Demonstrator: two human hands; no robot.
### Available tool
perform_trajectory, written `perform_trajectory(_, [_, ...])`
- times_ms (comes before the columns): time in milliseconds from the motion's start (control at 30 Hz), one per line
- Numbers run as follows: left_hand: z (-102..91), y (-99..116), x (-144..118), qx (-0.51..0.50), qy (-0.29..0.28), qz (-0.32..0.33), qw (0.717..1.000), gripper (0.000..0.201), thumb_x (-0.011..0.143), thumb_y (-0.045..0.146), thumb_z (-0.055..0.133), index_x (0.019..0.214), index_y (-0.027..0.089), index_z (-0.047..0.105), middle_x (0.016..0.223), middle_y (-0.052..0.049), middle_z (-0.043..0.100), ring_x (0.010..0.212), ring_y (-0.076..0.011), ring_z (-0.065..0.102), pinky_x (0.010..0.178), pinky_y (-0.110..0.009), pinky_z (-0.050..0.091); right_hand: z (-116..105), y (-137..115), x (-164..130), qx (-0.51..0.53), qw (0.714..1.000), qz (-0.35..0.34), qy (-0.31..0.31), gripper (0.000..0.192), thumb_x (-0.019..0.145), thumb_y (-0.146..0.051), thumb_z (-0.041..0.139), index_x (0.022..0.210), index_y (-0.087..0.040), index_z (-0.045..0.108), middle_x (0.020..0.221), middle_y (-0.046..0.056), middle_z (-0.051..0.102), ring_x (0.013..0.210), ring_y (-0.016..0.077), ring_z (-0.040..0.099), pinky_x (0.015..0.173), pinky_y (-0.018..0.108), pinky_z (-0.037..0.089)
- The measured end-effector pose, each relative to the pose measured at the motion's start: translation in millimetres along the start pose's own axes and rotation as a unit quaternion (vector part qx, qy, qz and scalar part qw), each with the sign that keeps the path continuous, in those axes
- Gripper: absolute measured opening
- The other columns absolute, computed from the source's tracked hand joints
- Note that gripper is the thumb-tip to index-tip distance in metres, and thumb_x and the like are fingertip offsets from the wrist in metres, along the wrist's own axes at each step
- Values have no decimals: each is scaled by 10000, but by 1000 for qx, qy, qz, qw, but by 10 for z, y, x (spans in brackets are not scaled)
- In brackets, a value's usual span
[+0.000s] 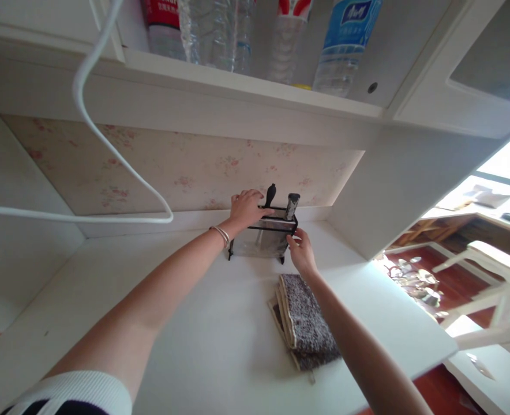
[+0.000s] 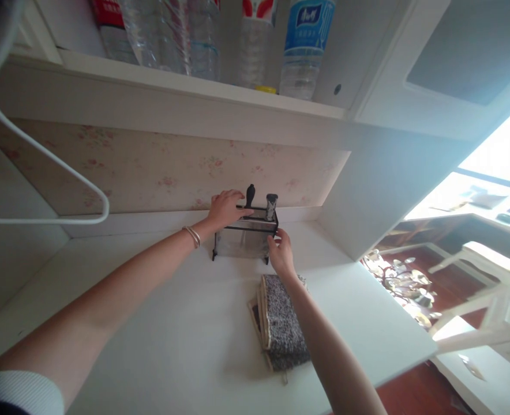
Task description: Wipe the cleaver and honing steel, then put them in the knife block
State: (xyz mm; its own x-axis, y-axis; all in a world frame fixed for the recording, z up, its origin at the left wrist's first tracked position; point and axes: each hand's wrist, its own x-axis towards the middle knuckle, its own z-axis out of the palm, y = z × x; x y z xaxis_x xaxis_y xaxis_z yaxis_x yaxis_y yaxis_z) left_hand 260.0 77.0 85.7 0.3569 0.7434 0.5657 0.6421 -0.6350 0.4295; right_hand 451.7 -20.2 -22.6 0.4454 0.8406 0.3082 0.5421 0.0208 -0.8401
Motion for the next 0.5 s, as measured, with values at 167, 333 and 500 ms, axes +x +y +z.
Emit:
perform_trajectory(167, [-146,-434,-377,-164,84,-126,975,388,883,456,461,1108,170,592,1232,-116,519,1153,-218,483,1038,-361,313,23,57,-295,37,999,12,-24,567,820,-403,514,1347,-235,388,1325,107,505,1106,225,570,847,322,504])
perform_trajectory(333, [118,-763,-1152,-234,0,-242,942,427,888,357,433,1223,113,536,1322,-172,474,1180,-240,495,1067,-400,315,100,178,-320,34,993,27,-112,714,799,-360,561,1451,-247,294,1386,66,472,1226,225,497,926,323,476])
perform_trajectory(500, [544,-699,-1516,-306,-104,-232,917,547,811,263,528,1347,176,455,1420,-84,456,1327,-215,378,1110,-347,278,126,321,20,25,990,37,-132,666,775,-337,587,1403,-223,397,1394,61,463,1239,222,485,1025,368,397])
